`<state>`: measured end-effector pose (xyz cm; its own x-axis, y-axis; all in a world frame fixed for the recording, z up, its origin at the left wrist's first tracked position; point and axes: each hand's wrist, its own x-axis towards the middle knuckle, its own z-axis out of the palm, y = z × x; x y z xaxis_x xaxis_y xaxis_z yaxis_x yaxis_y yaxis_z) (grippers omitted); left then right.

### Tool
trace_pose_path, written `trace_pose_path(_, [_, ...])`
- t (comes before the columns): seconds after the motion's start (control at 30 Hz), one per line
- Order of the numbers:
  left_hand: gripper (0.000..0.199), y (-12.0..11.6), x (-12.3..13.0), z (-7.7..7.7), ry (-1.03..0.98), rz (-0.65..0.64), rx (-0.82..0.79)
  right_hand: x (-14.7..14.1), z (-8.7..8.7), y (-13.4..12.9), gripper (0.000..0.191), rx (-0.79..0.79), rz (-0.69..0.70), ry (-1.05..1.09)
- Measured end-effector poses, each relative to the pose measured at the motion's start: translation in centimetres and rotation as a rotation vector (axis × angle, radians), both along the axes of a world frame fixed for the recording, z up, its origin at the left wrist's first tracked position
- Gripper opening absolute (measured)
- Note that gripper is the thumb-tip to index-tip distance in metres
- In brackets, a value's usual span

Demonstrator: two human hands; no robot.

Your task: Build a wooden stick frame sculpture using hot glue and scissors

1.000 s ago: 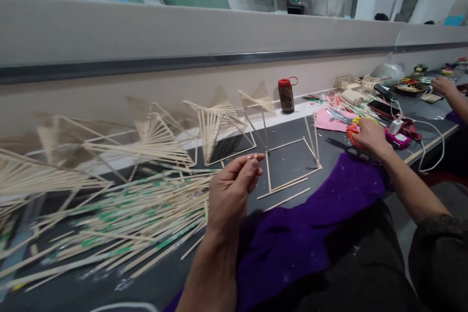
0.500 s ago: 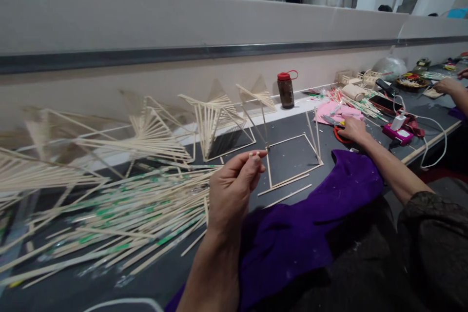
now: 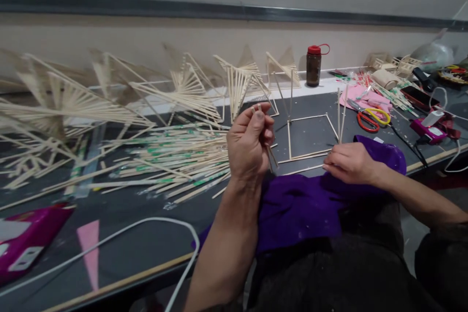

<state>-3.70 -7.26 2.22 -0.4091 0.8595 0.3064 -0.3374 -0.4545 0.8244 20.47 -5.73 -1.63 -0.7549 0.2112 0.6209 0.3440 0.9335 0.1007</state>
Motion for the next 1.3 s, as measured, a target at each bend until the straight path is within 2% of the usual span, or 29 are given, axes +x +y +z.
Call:
trace_pose_path(0.1, [0.012, 0.4, -0.1, -0.4, -0.027, -0.019, 0.013, -0.7, -2.9, 0.5, 0.029, 0.013, -0.036, -0.019])
trace_pose_path(0.2, [0.012, 0.8, -0.1, -0.8, -0.042, -0.056, 0.019, -0.6, -3.5, 0.9, 0.029, -0.011, -0.033, -0.015])
trace_pose_path(0.27, [0.012, 0.8, 0.0, -1.0, -0.043, -0.087, 0.014, -1.0, -2.6, 0.8, 0.027, -0.089, -0.014, 0.008])
trace_pose_path(0.33, [0.011, 0.8, 0.2, -1.1, -0.036, -0.113, 0.012, -2.2, -1.2, 0.8, 0.024, -0.234, -0.012, 0.047])
trace_pose_path(0.43, [0.011, 0.6, 0.5, -1.2, -0.023, -0.137, 0.036, -5.0, 1.0, 1.2, 0.024, -0.432, -0.022, 0.106])
trace_pose_path(0.5, [0.011, 0.5, 0.7, -1.2, -0.023, -0.148, 0.064, -6.9, 2.1, 1.9, 0.026, -0.497, -0.038, 0.100])
trace_pose_path(0.63, [0.009, 0.5, 1.0, -1.3, -0.054, -0.156, 0.076, -9.4, 2.5, 3.7, 0.013, -0.579, -0.033, 0.040])
trace_pose_path(0.8, [0.012, 0.5, 1.4, -0.9, 0.026, -0.072, -0.036, -9.5, 2.0, 5.0, 0.016, -0.736, 0.094, 0.023])
trace_pose_path(0.93, [0.021, 0.3, 0.2, -0.8, 0.273, 0.017, -0.107, -8.3, 2.1, 4.9, 0.016, -0.753, 0.090, 0.183])
trace_pose_path(1.07, [0.010, 0.1, -1.0, -1.5, 0.712, 0.147, -0.189, -6.9, 2.0, 4.7, 0.025, -0.674, 0.077, 0.360])
trace_pose_path(1.13, [0.005, 0.0, -0.8, -1.9, 1.017, 0.094, -0.238, -6.4, 1.9, 4.8, 0.029, -0.630, 0.081, 0.397])
trace_pose_path(1.2, [0.009, -0.2, 0.0, -2.2, 1.299, -0.017, -0.260, -6.1, 1.8, 5.1, 0.031, -0.609, 0.086, 0.412])
trace_pose_path(1.3, [0.018, -0.5, 1.9, -2.5, 1.597, -0.111, -0.283, -6.1, 1.7, 5.5, 0.029, -0.585, 0.088, 0.388])
